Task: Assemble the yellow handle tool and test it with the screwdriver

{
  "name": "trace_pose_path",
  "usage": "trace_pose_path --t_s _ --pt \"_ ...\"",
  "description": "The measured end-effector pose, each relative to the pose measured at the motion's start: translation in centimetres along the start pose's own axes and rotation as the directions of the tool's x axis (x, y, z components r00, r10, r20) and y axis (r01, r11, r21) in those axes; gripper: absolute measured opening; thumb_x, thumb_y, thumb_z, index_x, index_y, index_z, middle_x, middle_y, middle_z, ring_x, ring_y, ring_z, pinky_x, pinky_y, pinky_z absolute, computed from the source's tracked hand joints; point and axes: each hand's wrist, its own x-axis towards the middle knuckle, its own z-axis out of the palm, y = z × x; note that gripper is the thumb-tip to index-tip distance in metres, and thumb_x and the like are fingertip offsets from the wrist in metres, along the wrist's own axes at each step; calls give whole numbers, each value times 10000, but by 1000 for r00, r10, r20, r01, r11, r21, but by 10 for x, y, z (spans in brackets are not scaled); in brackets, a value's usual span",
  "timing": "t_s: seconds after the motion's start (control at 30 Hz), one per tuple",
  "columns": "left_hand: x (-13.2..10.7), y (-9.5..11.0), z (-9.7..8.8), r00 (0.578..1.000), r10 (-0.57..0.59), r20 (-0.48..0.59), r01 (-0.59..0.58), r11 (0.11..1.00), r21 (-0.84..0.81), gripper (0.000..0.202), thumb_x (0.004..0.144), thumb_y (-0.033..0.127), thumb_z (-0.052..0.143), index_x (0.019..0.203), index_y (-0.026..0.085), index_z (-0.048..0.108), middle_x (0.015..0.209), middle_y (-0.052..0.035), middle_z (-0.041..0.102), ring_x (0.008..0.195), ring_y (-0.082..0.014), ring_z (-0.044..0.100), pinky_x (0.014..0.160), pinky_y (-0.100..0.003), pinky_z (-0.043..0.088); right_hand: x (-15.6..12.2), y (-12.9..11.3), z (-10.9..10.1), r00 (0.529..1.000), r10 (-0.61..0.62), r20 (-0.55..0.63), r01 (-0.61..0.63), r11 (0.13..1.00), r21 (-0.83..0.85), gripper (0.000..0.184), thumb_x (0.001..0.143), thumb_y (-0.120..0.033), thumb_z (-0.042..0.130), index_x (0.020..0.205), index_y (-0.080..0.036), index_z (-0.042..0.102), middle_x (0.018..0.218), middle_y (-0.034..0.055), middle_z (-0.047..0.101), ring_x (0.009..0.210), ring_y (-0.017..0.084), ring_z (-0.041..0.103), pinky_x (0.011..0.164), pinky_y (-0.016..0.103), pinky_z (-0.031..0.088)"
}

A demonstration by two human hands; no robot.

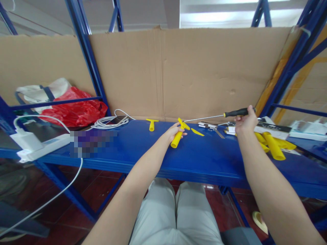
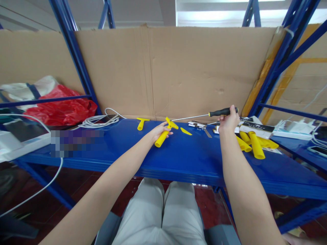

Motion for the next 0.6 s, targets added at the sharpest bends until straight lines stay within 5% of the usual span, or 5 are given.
trace_pose_path --t_s 0.07,0.2,0.4,0.6 --pt "1 -1 -1 1000 6 -2 -6 1000 14 749 778 -62 492 1418 300 350 1257 -107 606 501 -83 637 386 -165 422 -7 -2 4 995 24 -98 -21 999 32 240 949 -191 452 726 -226 372 467 -100 392 328 56 330 337 179 314" --pt "3 -2 -3 999 9 -32 -7 998 56 768 756 -62 516 1409 311 360 1290 -95 596 520 -77 639 408 -162 436 -12 -1 7 993 56 -101 -56 998 7 243 947 -229 504 723 -211 415 451 -99 397 328 66 404 337 160 364" --pt "2 -2 -3 993 39 -110 -28 994 104 757 741 -67 503 1394 298 383 1317 -89 591 508 -64 629 405 -162 431 3 5 0 991 126 45 -128 991 47 276 911 -369 578 710 -229 450 445 -84 377 458 119 578 432 191 498" --pt "0 -1 -2 989 58 -133 -41 991 124 772 725 -53 532 1395 301 387 1334 -97 583 515 -75 643 407 -166 436 15 5 -8 967 166 193 -184 980 77 361 982 -353 362 680 -205 491 538 12 553 573 151 643 483 233 526"
